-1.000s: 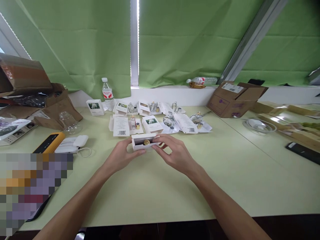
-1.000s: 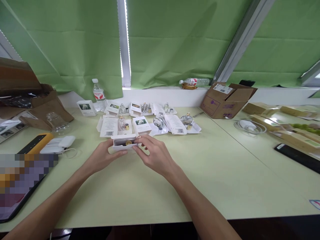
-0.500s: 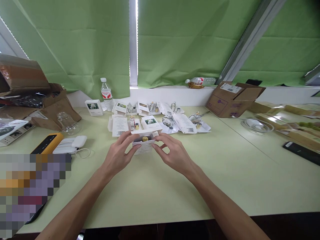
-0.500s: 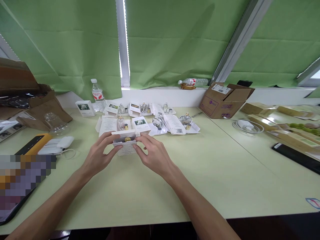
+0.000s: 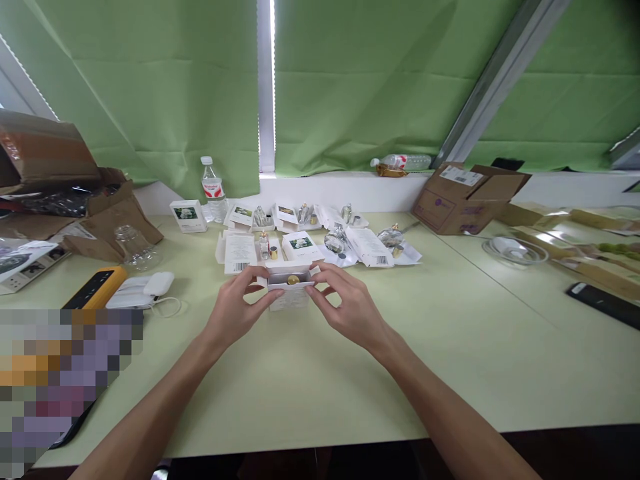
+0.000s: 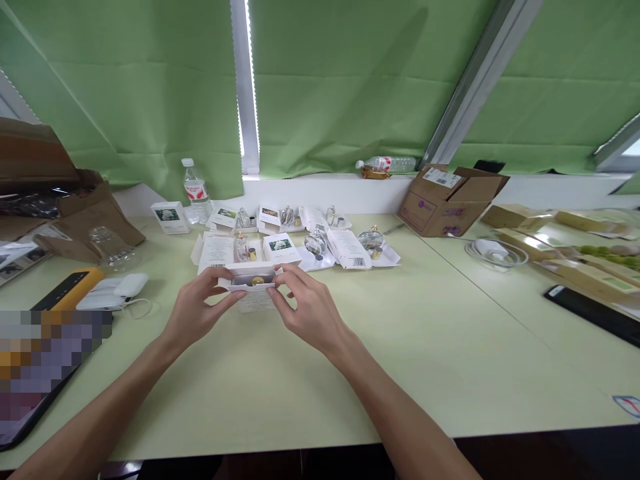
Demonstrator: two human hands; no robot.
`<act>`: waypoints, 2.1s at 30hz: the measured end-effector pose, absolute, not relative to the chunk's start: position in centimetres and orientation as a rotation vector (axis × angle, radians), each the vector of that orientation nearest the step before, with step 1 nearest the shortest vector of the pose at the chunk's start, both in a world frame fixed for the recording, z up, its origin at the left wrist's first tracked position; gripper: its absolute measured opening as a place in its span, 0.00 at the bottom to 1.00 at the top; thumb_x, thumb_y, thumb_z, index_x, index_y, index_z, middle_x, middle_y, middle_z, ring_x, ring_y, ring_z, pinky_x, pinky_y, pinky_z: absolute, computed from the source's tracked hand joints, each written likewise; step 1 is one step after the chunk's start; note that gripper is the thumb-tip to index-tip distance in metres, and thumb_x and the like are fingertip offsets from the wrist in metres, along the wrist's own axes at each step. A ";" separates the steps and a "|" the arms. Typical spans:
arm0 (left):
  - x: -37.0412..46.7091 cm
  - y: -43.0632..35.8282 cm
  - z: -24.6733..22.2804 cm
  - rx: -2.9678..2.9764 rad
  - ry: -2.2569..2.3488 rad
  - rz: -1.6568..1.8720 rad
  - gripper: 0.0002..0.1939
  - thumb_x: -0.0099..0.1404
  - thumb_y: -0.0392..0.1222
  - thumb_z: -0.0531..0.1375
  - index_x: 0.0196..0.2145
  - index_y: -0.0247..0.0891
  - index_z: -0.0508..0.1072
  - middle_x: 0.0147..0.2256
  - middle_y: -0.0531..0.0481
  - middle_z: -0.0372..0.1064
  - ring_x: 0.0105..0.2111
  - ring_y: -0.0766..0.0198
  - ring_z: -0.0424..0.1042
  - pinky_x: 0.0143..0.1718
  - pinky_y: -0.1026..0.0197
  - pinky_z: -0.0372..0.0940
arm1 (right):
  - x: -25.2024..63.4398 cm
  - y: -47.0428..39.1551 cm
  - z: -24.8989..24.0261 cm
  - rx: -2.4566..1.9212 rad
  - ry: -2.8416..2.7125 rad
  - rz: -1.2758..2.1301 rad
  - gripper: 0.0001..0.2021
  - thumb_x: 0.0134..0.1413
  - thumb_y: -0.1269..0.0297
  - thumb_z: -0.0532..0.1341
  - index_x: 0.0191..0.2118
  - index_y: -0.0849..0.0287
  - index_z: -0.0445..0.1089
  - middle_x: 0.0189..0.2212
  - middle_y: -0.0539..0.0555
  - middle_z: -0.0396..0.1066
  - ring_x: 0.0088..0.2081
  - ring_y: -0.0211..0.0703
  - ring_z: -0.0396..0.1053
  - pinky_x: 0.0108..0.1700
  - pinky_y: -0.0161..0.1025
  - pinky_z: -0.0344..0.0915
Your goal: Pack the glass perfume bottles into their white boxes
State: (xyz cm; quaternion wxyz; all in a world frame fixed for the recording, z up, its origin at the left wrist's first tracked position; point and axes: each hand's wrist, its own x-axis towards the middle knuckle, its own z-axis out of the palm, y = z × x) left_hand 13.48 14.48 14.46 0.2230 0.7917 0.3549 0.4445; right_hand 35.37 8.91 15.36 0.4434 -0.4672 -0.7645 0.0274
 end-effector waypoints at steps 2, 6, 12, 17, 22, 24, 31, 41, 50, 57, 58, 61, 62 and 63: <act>13.4 14.5 14.6 2.142 0.985 1.203 0.12 0.63 0.48 0.62 0.40 0.42 0.67 0.40 0.53 0.70 0.39 0.65 0.73 0.43 0.59 0.74 | 35.3 8.9 15.4 -1.160 -1.898 0.063 0.03 0.62 0.65 0.57 0.39 0.56 0.67 0.49 0.57 0.70 0.49 0.47 0.70 0.35 0.39 0.75; 13.4 14.4 14.8 2.087 1.001 1.158 0.11 0.64 0.50 0.61 0.40 0.42 0.68 0.40 0.53 0.70 0.39 0.64 0.74 0.42 0.59 0.74 | 35.4 8.9 15.4 -1.169 -1.895 0.062 0.03 0.63 0.65 0.57 0.38 0.56 0.67 0.48 0.57 0.70 0.47 0.46 0.71 0.33 0.38 0.74; 13.4 14.3 15.0 2.048 0.987 1.141 0.12 0.64 0.50 0.61 0.40 0.41 0.68 0.42 0.51 0.70 0.41 0.62 0.74 0.42 0.59 0.74 | 35.4 9.0 15.3 -1.178 -1.897 0.054 0.03 0.63 0.65 0.56 0.39 0.56 0.66 0.48 0.57 0.70 0.41 0.43 0.72 0.33 0.39 0.73; 13.4 14.3 15.1 2.036 0.993 1.134 0.12 0.64 0.49 0.61 0.40 0.41 0.68 0.42 0.51 0.71 0.42 0.61 0.74 0.43 0.59 0.73 | 35.4 9.0 15.3 -1.182 -1.894 0.059 0.03 0.63 0.66 0.56 0.40 0.56 0.67 0.48 0.57 0.70 0.40 0.43 0.71 0.33 0.39 0.73; 13.3 14.2 15.1 2.036 0.998 1.135 0.11 0.64 0.49 0.61 0.40 0.42 0.69 0.41 0.52 0.71 0.42 0.61 0.75 0.42 0.60 0.72 | 35.4 8.9 15.3 -1.197 -1.894 0.072 0.04 0.63 0.65 0.56 0.39 0.57 0.66 0.47 0.57 0.69 0.39 0.41 0.71 0.32 0.37 0.73; 13.3 14.2 15.1 2.033 0.992 1.141 0.10 0.65 0.48 0.61 0.40 0.42 0.69 0.41 0.52 0.71 0.41 0.62 0.75 0.42 0.61 0.72 | 35.4 8.9 15.3 -1.198 -1.893 0.076 0.04 0.63 0.65 0.56 0.39 0.57 0.66 0.47 0.56 0.69 0.39 0.41 0.71 0.33 0.37 0.73; 13.5 14.3 15.1 2.018 0.992 1.133 0.10 0.66 0.48 0.59 0.40 0.41 0.68 0.42 0.51 0.71 0.39 0.63 0.75 0.42 0.60 0.72 | 35.4 8.9 15.2 -1.213 -1.890 0.070 0.04 0.63 0.65 0.56 0.41 0.57 0.67 0.46 0.56 0.69 0.37 0.40 0.71 0.33 0.37 0.73; 13.5 14.2 14.9 2.008 0.998 1.147 0.08 0.66 0.47 0.59 0.40 0.42 0.68 0.42 0.51 0.71 0.38 0.64 0.74 0.37 0.63 0.72 | 35.3 9.0 14.9 -1.259 -1.863 0.107 0.11 0.62 0.63 0.57 0.49 0.54 0.64 0.48 0.55 0.70 0.38 0.41 0.72 0.35 0.40 0.73; 13.6 14.3 14.9 2.061 0.998 1.167 0.07 0.67 0.45 0.57 0.42 0.42 0.65 0.40 0.52 0.69 0.37 0.66 0.71 0.39 0.62 0.71 | 35.2 8.8 15.3 -1.282 -1.830 0.160 0.11 0.62 0.63 0.57 0.50 0.52 0.62 0.47 0.52 0.71 0.38 0.40 0.72 0.35 0.38 0.72; 13.6 14.2 14.6 2.043 1.026 1.153 0.08 0.68 0.45 0.55 0.44 0.44 0.62 0.37 0.52 0.68 0.34 0.67 0.69 0.38 0.62 0.71 | 35.3 8.9 15.3 -1.256 -1.853 0.140 0.09 0.62 0.65 0.57 0.48 0.52 0.64 0.47 0.52 0.70 0.38 0.40 0.71 0.35 0.38 0.72; 13.6 14.2 14.6 2.049 1.032 1.151 0.08 0.68 0.45 0.55 0.43 0.44 0.62 0.37 0.52 0.67 0.34 0.67 0.69 0.37 0.62 0.71 | 35.3 8.9 15.3 -1.258 -1.853 0.139 0.09 0.62 0.65 0.57 0.48 0.52 0.64 0.47 0.52 0.70 0.38 0.40 0.71 0.35 0.38 0.72; 13.6 14.2 14.6 2.087 1.037 1.159 0.07 0.68 0.45 0.54 0.43 0.44 0.64 0.37 0.52 0.66 0.35 0.67 0.68 0.35 0.64 0.71 | 35.3 8.9 15.3 -1.259 -1.860 0.130 0.09 0.62 0.65 0.57 0.48 0.53 0.65 0.47 0.52 0.70 0.38 0.40 0.72 0.35 0.38 0.72; 13.6 14.2 14.6 2.097 1.037 1.161 0.07 0.68 0.45 0.54 0.43 0.44 0.65 0.38 0.52 0.66 0.35 0.67 0.68 0.34 0.65 0.71 | 35.3 8.9 15.2 -1.257 -1.863 0.126 0.09 0.62 0.65 0.57 0.48 0.53 0.65 0.47 0.52 0.70 0.38 0.40 0.71 0.35 0.38 0.72; 13.6 14.2 14.7 2.104 1.037 1.160 0.07 0.68 0.45 0.54 0.43 0.44 0.65 0.38 0.52 0.67 0.35 0.67 0.69 0.33 0.66 0.70 | 35.3 8.9 15.2 -1.254 -1.865 0.123 0.10 0.62 0.65 0.57 0.48 0.53 0.65 0.47 0.52 0.70 0.37 0.40 0.71 0.35 0.38 0.72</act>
